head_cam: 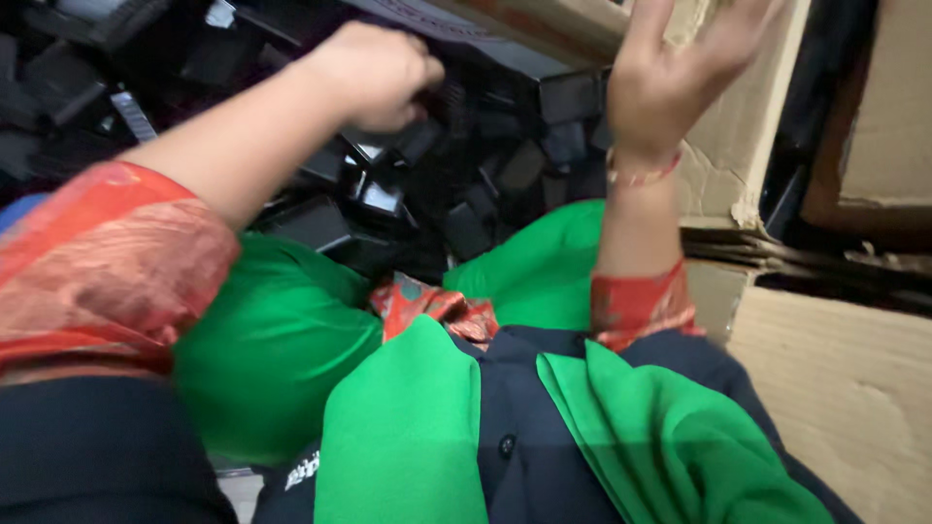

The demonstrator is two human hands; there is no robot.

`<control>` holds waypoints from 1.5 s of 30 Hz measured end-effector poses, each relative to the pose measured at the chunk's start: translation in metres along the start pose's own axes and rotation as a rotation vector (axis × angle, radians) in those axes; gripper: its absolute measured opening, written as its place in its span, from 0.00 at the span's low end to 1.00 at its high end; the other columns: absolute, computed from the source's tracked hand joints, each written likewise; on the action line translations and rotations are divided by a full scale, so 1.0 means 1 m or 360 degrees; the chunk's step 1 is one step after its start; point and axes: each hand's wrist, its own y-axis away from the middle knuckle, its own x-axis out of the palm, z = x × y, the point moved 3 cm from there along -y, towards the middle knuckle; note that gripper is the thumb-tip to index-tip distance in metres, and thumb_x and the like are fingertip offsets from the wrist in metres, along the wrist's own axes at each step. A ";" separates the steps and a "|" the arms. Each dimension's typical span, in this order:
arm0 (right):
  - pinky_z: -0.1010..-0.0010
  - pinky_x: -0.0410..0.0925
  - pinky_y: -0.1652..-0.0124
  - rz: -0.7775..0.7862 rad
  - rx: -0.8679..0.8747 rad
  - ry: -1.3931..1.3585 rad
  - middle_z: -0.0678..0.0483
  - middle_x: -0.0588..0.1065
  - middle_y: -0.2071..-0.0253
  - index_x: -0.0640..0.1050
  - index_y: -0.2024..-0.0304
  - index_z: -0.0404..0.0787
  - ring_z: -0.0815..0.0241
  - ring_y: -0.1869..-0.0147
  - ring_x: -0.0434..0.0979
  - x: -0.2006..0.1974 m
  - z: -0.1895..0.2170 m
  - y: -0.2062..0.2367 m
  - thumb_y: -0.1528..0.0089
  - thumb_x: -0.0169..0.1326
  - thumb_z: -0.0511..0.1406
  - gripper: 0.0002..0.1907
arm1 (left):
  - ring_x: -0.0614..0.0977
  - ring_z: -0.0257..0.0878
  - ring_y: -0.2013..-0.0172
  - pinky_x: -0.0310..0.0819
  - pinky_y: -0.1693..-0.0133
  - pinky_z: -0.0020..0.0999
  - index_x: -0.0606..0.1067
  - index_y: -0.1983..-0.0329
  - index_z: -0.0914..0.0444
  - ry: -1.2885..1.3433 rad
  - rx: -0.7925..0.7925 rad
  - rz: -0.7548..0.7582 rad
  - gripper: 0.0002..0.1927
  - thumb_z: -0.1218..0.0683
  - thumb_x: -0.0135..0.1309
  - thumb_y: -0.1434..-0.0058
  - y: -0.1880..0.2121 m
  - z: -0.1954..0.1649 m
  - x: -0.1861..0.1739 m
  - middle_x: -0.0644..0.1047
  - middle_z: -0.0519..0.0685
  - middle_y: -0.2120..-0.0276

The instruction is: The person sits on the floor and repeatedly picks up small black plastic components from a pile, inspects them by turning them over, and places them into a cardboard box. The task involves handling many similar items one by one.

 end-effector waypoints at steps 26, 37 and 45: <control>0.62 0.69 0.35 0.1434 0.0660 -0.0182 0.43 0.75 0.37 0.76 0.37 0.41 0.46 0.32 0.75 0.044 -0.046 0.227 0.42 0.54 0.38 0.29 | 0.84 0.50 0.54 0.73 0.49 0.54 0.84 0.62 0.56 -0.0302 -0.0086 0.0568 0.11 0.55 0.61 0.49 -0.006 0.025 0.098 0.84 0.52 0.57; 0.53 0.67 0.35 0.0367 0.1428 -0.2064 0.42 0.62 0.25 0.59 0.24 0.37 0.47 0.28 0.68 0.000 0.057 0.121 0.33 0.45 0.41 0.35 | 0.82 0.39 0.67 0.78 0.68 0.37 0.77 0.55 0.63 0.1979 -0.0836 -0.0465 0.12 0.56 0.56 0.42 0.029 0.003 -0.021 0.80 0.50 0.66; 0.65 0.47 0.21 0.0498 0.0308 -0.1104 0.48 0.54 0.21 0.56 0.23 0.37 0.55 0.17 0.51 0.009 0.117 0.062 0.26 0.44 0.41 0.32 | 0.76 0.39 0.50 0.75 0.48 0.35 0.53 0.23 0.55 0.3863 0.0145 -0.0496 0.41 0.65 0.50 0.39 0.057 -0.103 -0.089 0.71 0.52 0.41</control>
